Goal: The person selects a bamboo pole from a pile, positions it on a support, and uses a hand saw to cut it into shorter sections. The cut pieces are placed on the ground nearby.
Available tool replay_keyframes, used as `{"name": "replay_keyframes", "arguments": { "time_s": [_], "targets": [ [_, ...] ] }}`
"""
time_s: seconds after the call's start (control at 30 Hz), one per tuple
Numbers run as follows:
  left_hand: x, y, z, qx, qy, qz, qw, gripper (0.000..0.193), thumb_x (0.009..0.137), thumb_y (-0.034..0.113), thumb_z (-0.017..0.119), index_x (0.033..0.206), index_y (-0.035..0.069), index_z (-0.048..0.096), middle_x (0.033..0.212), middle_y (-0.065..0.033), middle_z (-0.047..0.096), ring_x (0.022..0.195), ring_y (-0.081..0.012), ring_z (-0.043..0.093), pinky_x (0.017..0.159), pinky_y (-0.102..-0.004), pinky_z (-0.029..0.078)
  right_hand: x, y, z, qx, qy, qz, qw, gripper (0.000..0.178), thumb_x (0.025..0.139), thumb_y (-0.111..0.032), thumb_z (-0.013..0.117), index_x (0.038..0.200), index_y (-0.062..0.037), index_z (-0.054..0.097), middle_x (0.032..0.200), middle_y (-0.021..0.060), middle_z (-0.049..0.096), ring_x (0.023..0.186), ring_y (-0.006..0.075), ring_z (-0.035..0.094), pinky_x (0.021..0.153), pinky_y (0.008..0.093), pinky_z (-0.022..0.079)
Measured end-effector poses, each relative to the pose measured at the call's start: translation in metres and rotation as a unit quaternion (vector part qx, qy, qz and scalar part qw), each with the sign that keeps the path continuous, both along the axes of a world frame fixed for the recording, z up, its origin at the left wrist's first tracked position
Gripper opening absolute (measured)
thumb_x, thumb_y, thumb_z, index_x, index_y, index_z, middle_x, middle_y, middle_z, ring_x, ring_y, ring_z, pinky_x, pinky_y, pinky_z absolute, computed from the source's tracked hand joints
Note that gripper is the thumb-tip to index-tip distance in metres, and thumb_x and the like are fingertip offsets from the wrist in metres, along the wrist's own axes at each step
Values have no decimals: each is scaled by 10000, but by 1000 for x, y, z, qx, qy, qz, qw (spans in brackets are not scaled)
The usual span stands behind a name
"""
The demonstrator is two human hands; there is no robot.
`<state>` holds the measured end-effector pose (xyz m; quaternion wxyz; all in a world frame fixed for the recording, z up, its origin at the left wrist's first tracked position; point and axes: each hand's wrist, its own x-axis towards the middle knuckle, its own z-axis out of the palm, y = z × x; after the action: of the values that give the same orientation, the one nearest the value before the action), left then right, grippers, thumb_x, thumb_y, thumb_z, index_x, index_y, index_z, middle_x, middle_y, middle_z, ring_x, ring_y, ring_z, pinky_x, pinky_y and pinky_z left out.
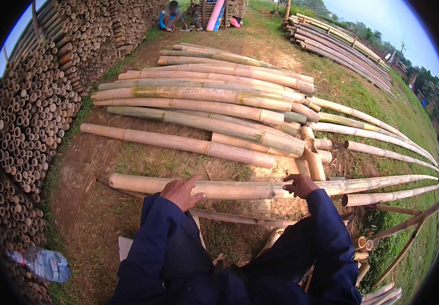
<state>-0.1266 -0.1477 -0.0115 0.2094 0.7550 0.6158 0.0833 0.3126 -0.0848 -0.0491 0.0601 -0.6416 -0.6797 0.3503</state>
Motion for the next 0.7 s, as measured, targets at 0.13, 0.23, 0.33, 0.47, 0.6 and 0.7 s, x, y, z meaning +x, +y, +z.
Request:
{"name": "replay_keyframes", "arguments": {
  "time_s": [0.13,0.23,0.33,0.47,0.6,0.7],
  "targets": [
    [-1,1,0,1,-1,-1,1000,685,929,462,689,1496,131,494,1260,-150,696,1174,-368,653,999,-464,513,-2,-1,3,-2,1,-4,1000,445,942,-301,748,1297,-45,666,822,144,749,652,196,721,612,358,578],
    [0,1,0,3,-2,-3,1000,687,927,459,694,1491,120,499,1255,-154,699,1164,-370,659,993,-465,516,1,-1,2,-3,4,-9,1000,466,919,-321,744,1291,-49,677,841,149,754,655,209,725,631,365,580],
    [-1,1,-1,5,-1,-1,1000,692,923,457,699,1488,110,502,1247,-159,704,1148,-374,667,984,-466,521,1,-1,2,-2,6,-7,1000,474,908,-329,743,1286,-49,684,842,150,755,658,215,727,638,369,579],
    [0,0,1,-1,2,-3,1000,688,937,458,685,1492,104,484,1251,-167,699,1162,-376,659,1009,-470,514,-1,-2,5,-1,6,-11,1000,469,908,-328,743,1282,-49,687,831,150,753,658,214,727,638,369,578],
    [0,0,2,-9,-1,-2,1000,695,946,461,676,1505,106,466,1255,-169,694,1171,-376,654,1025,-474,509,2,-1,2,3,10,-8,1000,472,906,-333,743,1281,-52,690,819,149,752,648,212,727,644,367,578],
    [0,0,2,-11,5,-4,1000,699,948,463,673,1511,108,459,1259,-168,691,1167,-377,655,1027,-477,509,3,-1,2,7,7,-5,1000,472,905,-335,741,1279,-52,692,813,148,750,641,211,727,647,366,579]
  ]
}}
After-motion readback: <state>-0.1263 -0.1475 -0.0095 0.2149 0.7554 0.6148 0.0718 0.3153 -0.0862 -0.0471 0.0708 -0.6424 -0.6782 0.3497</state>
